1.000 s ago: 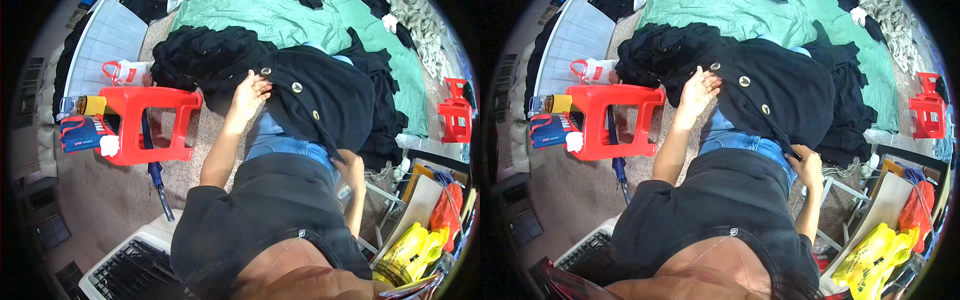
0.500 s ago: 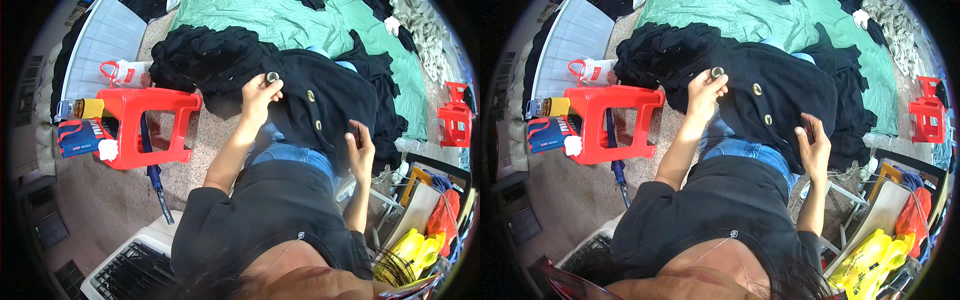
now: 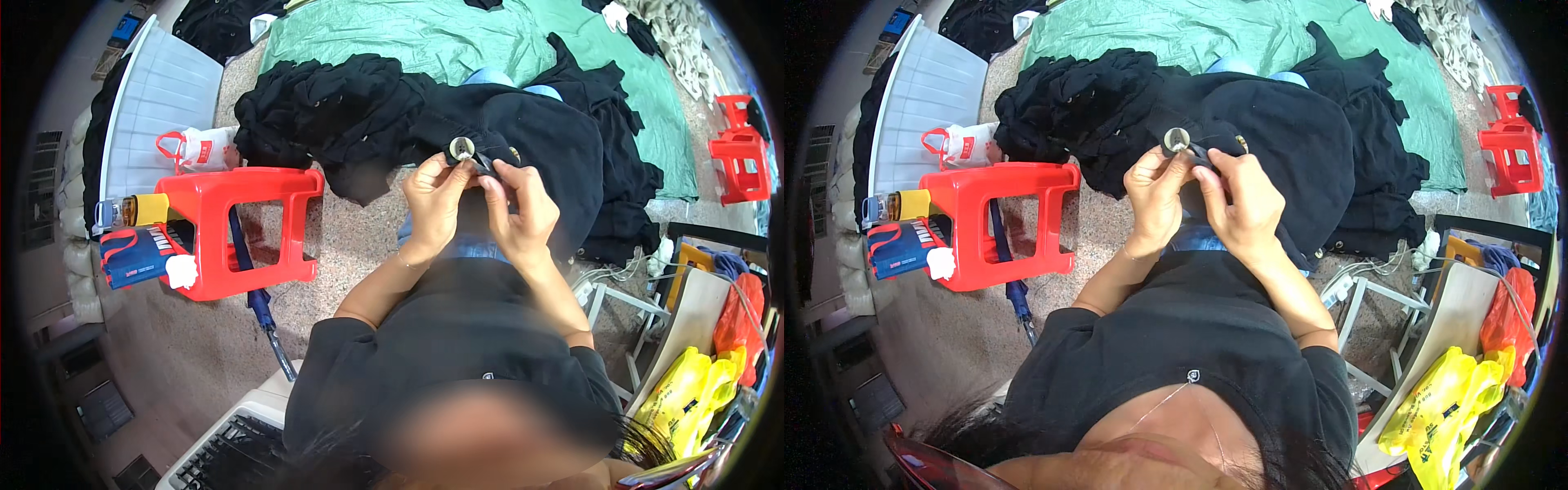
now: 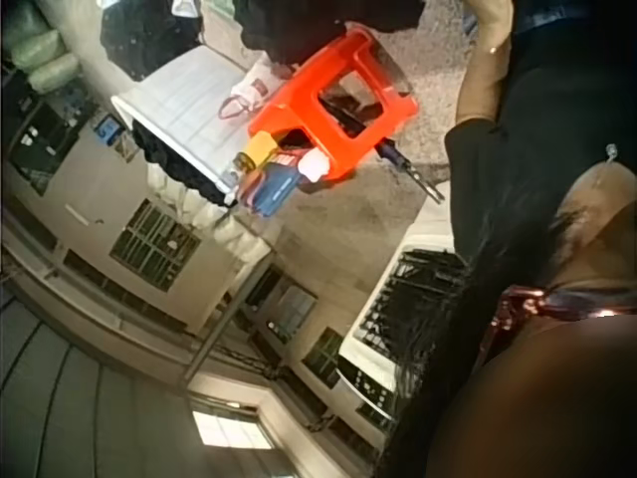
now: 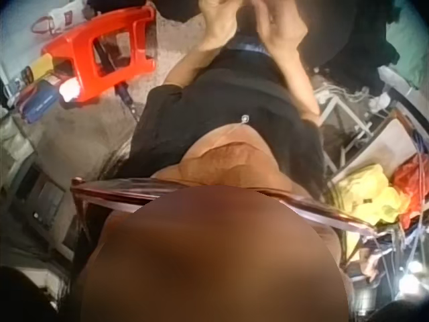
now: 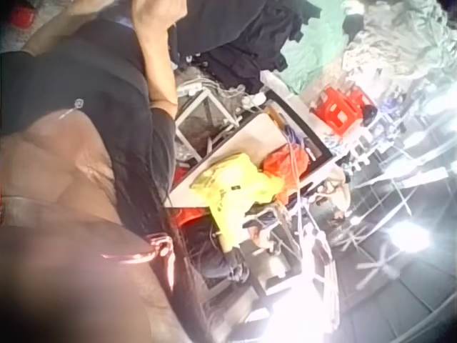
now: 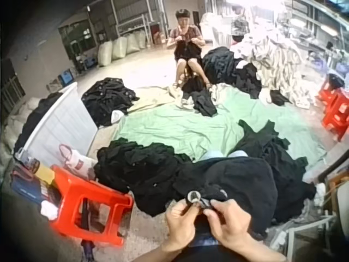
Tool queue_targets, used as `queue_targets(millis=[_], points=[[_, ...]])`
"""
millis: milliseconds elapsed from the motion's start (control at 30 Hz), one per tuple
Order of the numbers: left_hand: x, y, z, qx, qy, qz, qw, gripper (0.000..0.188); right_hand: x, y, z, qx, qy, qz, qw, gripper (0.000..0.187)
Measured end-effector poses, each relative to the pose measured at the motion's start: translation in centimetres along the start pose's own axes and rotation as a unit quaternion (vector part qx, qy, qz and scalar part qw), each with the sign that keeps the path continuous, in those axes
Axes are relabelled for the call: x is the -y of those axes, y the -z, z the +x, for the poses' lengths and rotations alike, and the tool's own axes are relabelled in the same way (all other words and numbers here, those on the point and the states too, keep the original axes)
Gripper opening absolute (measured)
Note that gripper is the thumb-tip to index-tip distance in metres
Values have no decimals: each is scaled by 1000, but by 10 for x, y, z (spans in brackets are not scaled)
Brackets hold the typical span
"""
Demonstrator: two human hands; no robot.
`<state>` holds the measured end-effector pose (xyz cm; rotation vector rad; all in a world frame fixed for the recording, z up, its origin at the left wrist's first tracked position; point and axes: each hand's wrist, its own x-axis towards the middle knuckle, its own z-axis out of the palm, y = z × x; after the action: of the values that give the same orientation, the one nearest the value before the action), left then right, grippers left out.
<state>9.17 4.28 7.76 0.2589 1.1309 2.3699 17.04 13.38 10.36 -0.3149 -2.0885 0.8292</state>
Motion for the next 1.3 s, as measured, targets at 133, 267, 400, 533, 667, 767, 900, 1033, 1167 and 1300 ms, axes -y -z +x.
queue_targets(millis=[133, 267, 400, 533, 667, 767, 900, 1033, 1167, 1300], points=[[11, 3, 0, -9, -86, 89, 992, 11, -1, -5, -1, -17, 24, -26, 999, 23], [7, -2, -2, -18, -56, 72, 996, 11, -4, -2, -2, -26, 28, -47, 998, 22], [10, 3, -2, -4, -77, 106, 991, 12, -3, -1, -2, -16, 40, -47, 998, 23], [12, 6, -2, -7, -85, 128, 988, 10, -4, -3, -2, -16, 45, -53, 997, 23], [13, 4, -3, -3, -81, 129, 988, 5, -6, -4, -3, -20, 44, -47, 998, 23], [12, 3, -4, 2, -80, 129, 988, 4, -7, -5, -3, -27, 46, -44, 998, 22], [9, 0, -5, 3, -54, 105, 993, 6, -10, -5, -3, -33, 20, -24, 999, 16], [-10, -1, -3, -17, -205, 301, 931, 10, -16, 0, 10, -65, -187, 189, 962, 21], [-65, -10, -2, 29, -195, 128, 972, 25, -27, 24, 24, -33, -178, 242, 953, 24], [-91, -15, -2, 145, -52, 130, 979, 26, -16, 44, 37, 23, -89, 222, 971, 19]])
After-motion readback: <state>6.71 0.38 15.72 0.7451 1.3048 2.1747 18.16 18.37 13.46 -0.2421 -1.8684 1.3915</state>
